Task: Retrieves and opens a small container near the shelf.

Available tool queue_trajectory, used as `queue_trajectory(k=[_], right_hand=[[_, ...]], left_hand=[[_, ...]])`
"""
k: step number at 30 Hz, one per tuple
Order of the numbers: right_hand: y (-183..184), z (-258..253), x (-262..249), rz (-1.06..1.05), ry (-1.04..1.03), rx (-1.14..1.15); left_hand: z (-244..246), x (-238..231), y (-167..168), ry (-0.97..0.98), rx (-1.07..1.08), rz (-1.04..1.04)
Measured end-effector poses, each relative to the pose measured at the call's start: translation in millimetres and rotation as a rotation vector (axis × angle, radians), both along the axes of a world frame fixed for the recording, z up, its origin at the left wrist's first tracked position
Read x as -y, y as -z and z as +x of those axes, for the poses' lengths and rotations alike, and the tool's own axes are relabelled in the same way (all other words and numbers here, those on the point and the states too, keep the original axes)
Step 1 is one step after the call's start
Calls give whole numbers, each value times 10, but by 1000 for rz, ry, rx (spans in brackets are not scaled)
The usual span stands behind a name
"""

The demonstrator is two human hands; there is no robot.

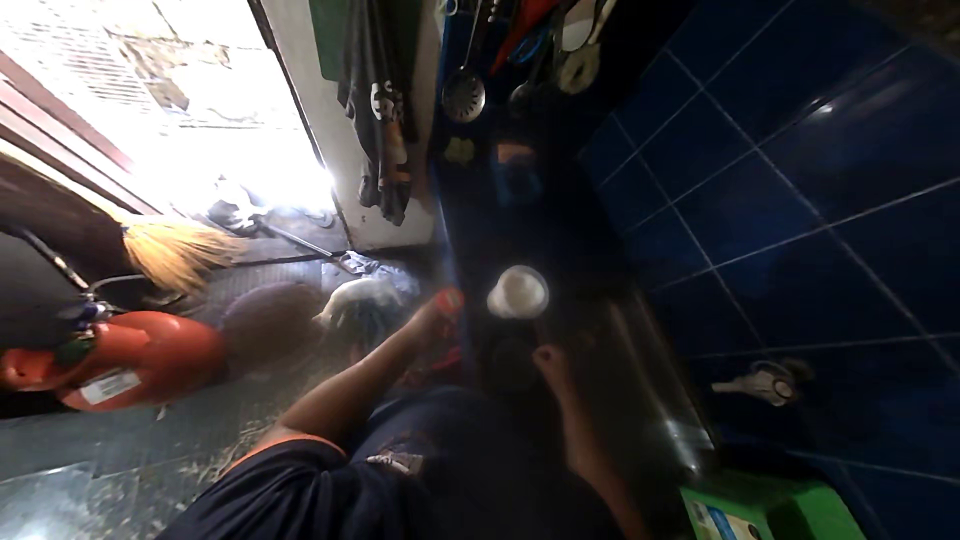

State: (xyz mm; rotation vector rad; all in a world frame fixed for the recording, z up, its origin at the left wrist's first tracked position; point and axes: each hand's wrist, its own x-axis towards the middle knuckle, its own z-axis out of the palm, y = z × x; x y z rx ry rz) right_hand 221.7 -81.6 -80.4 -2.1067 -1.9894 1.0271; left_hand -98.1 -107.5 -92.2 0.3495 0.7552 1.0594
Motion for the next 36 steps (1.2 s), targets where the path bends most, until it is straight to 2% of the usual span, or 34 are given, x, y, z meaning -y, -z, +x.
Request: queue_trajectory(k=[3, 6, 12, 15, 20, 27, 30, 33, 36], right_hand=[[-25, 18, 10, 48, -13, 12], [-201, 86, -64, 195, 79, -22], [-724, -16, -334, 693, 111, -163], [-815, -269, -351, 906, -101, -25], [-487, -482, -343, 1201, -545, 76], [-337, -572, -295, 1185, -736, 98], [-338, -583, -299, 1139, -756, 62], [-633, -694, -344, 896, -619, -94], [-1116, -872, -557, 654, -281, -409]], left_hand=[[3, 24, -33, 0, -4, -2], [-13, 39, -44, -22, 5, 12], [33, 44, -33, -18, -5, -41], [60, 32, -46, 11, -13, -51], [4, 63, -12, 36, -5, -2], [-54, 92, -28, 3, -74, -48], [-44, 84, -21, 13, -77, -33], [-28, 95, -44, 24, -75, -28], [-26, 85, -8, 15, -61, -9]])
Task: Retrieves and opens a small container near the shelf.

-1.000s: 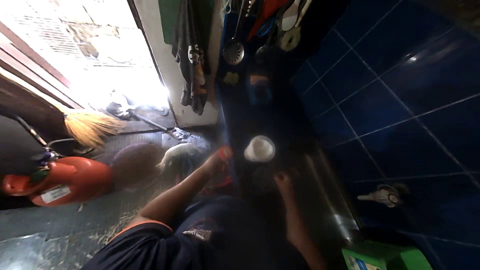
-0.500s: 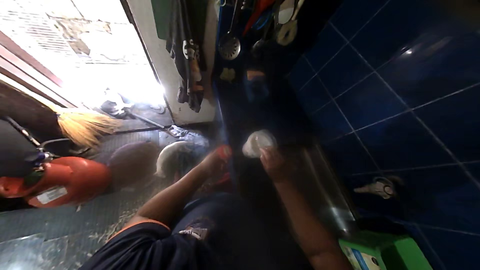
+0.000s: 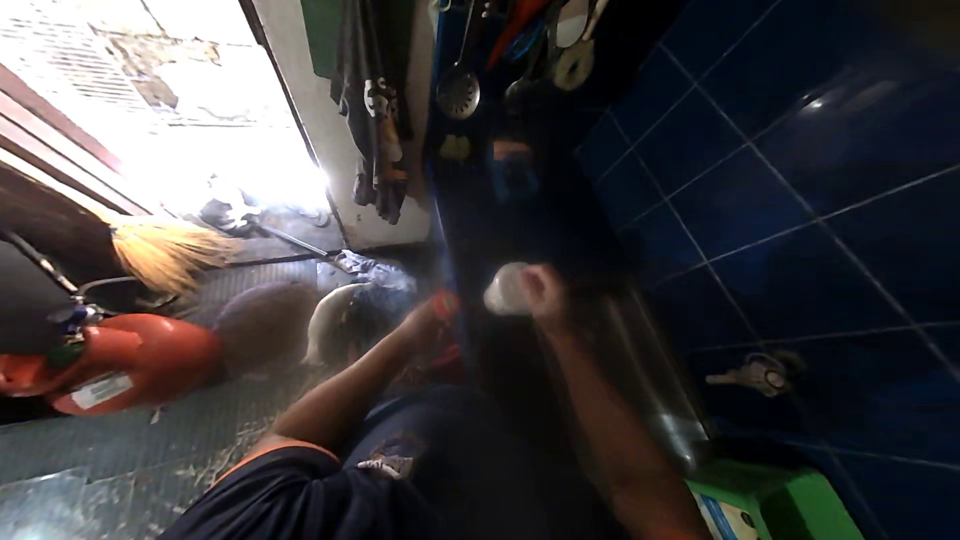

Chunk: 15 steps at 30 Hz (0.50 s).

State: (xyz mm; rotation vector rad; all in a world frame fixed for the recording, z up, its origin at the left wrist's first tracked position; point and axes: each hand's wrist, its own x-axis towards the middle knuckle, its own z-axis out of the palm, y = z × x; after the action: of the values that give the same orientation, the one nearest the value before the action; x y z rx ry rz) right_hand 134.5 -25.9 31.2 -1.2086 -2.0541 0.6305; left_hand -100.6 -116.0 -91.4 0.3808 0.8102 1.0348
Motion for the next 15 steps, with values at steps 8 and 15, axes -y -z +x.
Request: queue_trajectory(k=[8, 15], right_hand=[[378, -347, -487, -409, 238, -309], [244, -69, -157, -97, 167, -124]], left_hand=[[-41, 37, 6, -24, 43, -6], [-235, 135, -84, -109, 17, -54]])
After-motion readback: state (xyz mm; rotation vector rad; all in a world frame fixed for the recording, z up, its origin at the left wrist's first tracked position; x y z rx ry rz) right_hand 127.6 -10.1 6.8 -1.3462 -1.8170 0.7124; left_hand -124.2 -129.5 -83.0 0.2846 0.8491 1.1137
